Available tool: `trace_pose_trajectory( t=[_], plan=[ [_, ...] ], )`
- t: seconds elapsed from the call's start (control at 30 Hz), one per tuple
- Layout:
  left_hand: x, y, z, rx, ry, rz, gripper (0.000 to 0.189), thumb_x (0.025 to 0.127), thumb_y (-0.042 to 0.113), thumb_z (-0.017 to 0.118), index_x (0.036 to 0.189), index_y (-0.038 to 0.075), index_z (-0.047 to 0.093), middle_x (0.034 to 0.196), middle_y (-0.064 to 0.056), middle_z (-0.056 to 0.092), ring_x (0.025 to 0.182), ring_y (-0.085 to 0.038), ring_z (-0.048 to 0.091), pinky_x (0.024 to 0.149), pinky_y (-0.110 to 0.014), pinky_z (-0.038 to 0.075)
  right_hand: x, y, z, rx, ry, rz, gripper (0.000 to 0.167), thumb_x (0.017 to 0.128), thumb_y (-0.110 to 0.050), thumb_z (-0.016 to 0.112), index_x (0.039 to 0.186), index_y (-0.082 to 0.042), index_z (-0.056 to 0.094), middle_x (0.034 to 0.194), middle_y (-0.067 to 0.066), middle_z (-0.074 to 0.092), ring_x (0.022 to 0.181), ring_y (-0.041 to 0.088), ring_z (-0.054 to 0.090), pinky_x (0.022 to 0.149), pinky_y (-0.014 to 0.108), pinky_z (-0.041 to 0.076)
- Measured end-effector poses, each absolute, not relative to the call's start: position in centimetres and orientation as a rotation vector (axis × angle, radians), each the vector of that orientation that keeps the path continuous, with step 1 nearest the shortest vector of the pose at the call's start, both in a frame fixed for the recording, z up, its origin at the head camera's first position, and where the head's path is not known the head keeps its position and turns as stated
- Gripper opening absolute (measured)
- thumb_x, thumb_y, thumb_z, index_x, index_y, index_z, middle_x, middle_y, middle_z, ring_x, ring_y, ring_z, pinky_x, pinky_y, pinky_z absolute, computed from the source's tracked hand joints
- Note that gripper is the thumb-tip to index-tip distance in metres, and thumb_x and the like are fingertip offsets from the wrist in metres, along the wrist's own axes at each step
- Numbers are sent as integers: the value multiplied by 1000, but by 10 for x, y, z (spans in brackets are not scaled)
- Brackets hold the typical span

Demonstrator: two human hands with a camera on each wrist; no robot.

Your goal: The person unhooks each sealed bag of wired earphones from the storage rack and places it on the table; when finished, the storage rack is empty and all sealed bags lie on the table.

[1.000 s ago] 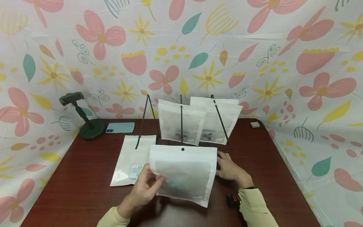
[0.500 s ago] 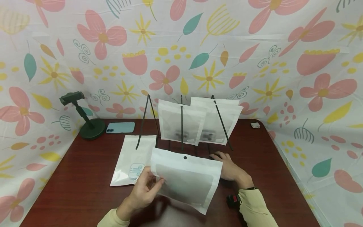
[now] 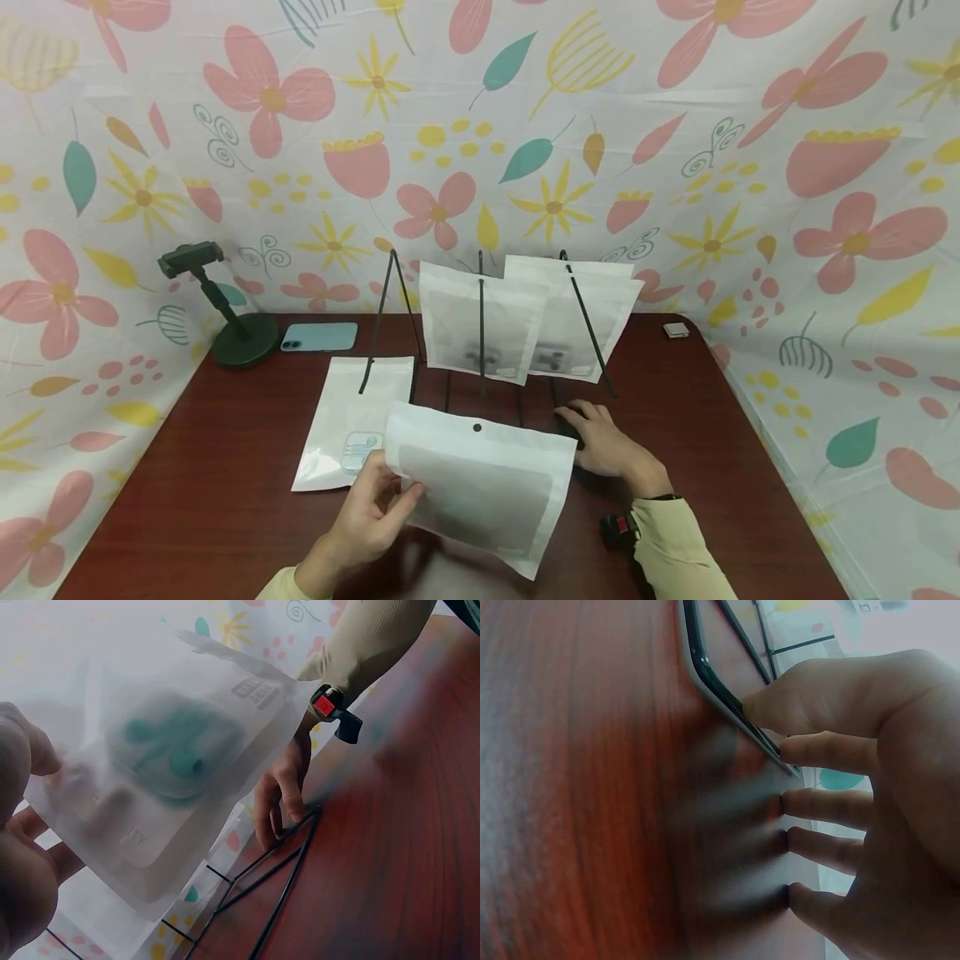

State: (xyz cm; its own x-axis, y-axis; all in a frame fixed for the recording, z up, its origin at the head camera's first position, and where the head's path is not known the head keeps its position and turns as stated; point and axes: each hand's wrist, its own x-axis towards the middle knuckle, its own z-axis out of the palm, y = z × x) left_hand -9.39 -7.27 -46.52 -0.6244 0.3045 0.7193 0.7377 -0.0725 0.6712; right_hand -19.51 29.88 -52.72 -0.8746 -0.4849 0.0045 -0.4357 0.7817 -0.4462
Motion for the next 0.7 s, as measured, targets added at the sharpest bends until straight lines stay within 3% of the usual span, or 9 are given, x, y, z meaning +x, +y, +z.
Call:
trace_pose_trajectory(
  t=[0.27,0.4,0.5,0.63,0.7],
  plan=[
    [-85,-82,-469,-1096,-1826,-1725,42,76,-28,59,112,-14,44,101,-20,57,88,-14,64,66,-26,57,-188,290,-509,-718,2875,-582,67,90,-44,65,140,-1,49,141,27,41,123,45,40,93,57,43],
    [-80,-88,-472,-1089,-1826,-1698,44,73,-29,60,111,-15,45,102,-19,57,89,-13,63,66,-24,56,-187,289,-507,-715,2871,-588,66,88,-35,71,140,-1,48,141,28,41,123,47,40,92,57,44],
    [-79,-92,-474,-1098,-1813,-1680,46,69,-31,60,110,-16,45,102,-20,57,85,-17,64,66,-24,56,-188,289,-506,-702,2857,-608,62,86,-14,71,141,-1,47,142,29,39,123,47,38,89,55,44],
    [-76,-97,-477,-1111,-1802,-1676,47,67,-33,59,109,-18,44,105,-20,55,85,-19,64,66,-24,56,-188,289,-509,-698,2869,-607,62,84,-7,70,141,-1,47,142,29,39,123,48,38,90,55,44],
    [-75,-99,-478,-1109,-1798,-1687,47,67,-34,58,108,-18,44,106,-19,55,88,-16,63,66,-25,57,-187,289,-510,-702,2881,-602,60,86,-11,70,141,-1,47,142,29,39,123,48,38,91,56,44]
  ],
)
